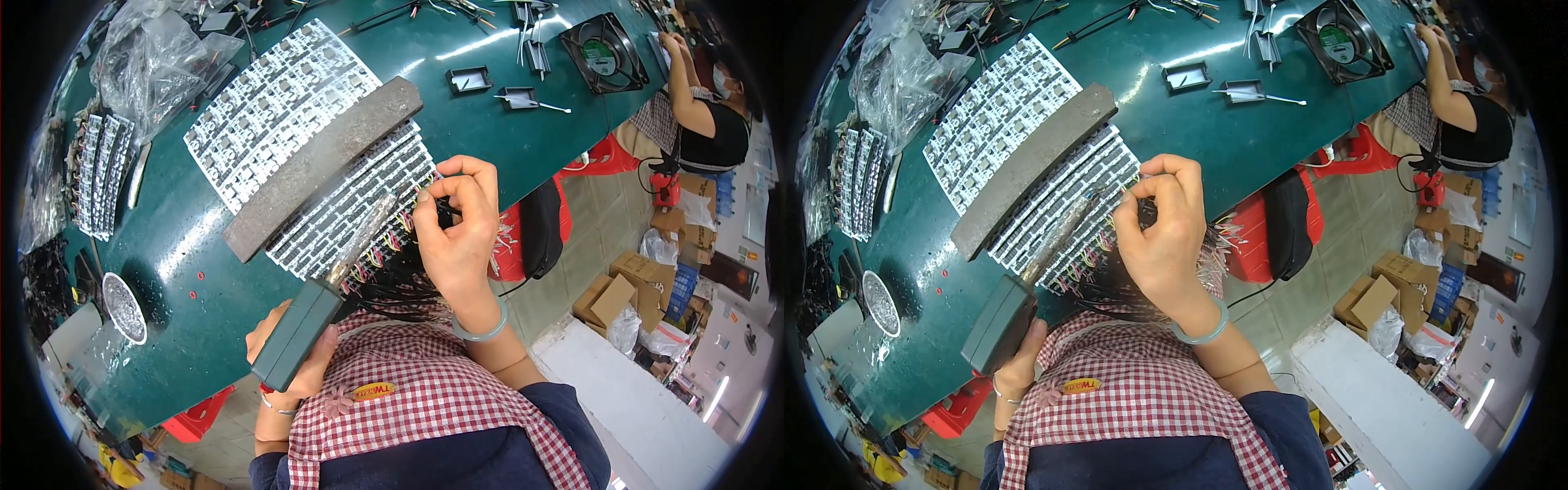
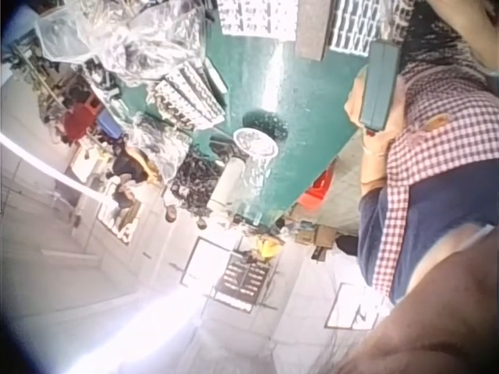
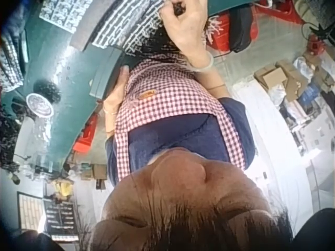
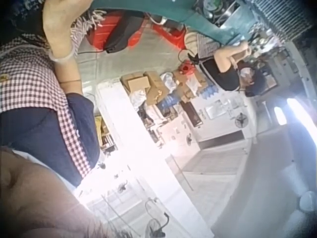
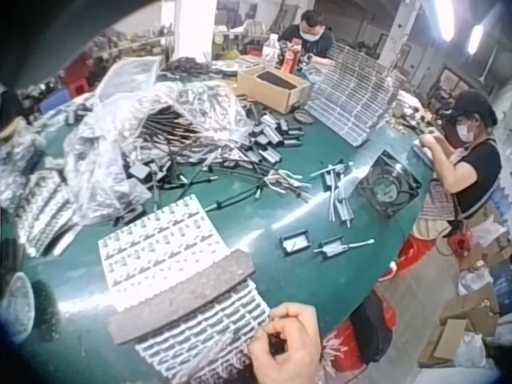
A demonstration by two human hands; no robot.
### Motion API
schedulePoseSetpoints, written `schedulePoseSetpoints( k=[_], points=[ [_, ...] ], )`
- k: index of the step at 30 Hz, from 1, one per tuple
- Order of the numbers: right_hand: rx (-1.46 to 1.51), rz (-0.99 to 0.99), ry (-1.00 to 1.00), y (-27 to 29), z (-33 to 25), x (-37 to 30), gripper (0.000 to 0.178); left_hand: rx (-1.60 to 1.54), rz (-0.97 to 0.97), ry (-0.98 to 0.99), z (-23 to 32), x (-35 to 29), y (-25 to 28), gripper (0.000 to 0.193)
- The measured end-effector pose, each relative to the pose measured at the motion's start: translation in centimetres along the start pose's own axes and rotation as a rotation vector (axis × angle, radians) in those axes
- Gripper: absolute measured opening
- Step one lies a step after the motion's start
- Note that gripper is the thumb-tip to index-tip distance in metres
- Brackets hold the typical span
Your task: The person solders wire harnesses to circuit boards using a soldering iron, holding and positioning the wires against the board contacts by hand.
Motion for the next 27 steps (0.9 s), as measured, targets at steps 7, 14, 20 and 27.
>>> schedulePoseSetpoints(
  k=[7, 14, 20, 27],
  points=[
    [0.134, -0.030, -0.148, 0.6, 0.4, 0.3, 0.010, -0.049, 0.025, 0.037, -0.2, 0.0, 0.1, 0.030],
    [0.046, -0.095, -0.058, 0.6, 0.2, 0.8, 0.009, -0.025, -0.019, -0.080, 1.2, 1.2, 0.3, 0.027],
    [0.006, -0.111, -0.064, 0.5, 0.2, 0.8, 0.009, 0.004, 0.029, -0.229, 2.9, 2.0, 0.5, 0.024],
    [0.005, -0.112, -0.062, 0.3, 0.1, 0.8, 0.009, -0.040, -0.067, -0.153, 3.0, 2.6, 0.3, 0.021]
  ],
)
Point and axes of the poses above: each hand's wrist, its own x-axis towards the middle knuckle, its own y-axis out of the back of the hand, z = x × y, the point moved 6 cm from there along x, towards the middle knuckle, and after that the axes turned 11 degrees about x, right-handed, at the moved point
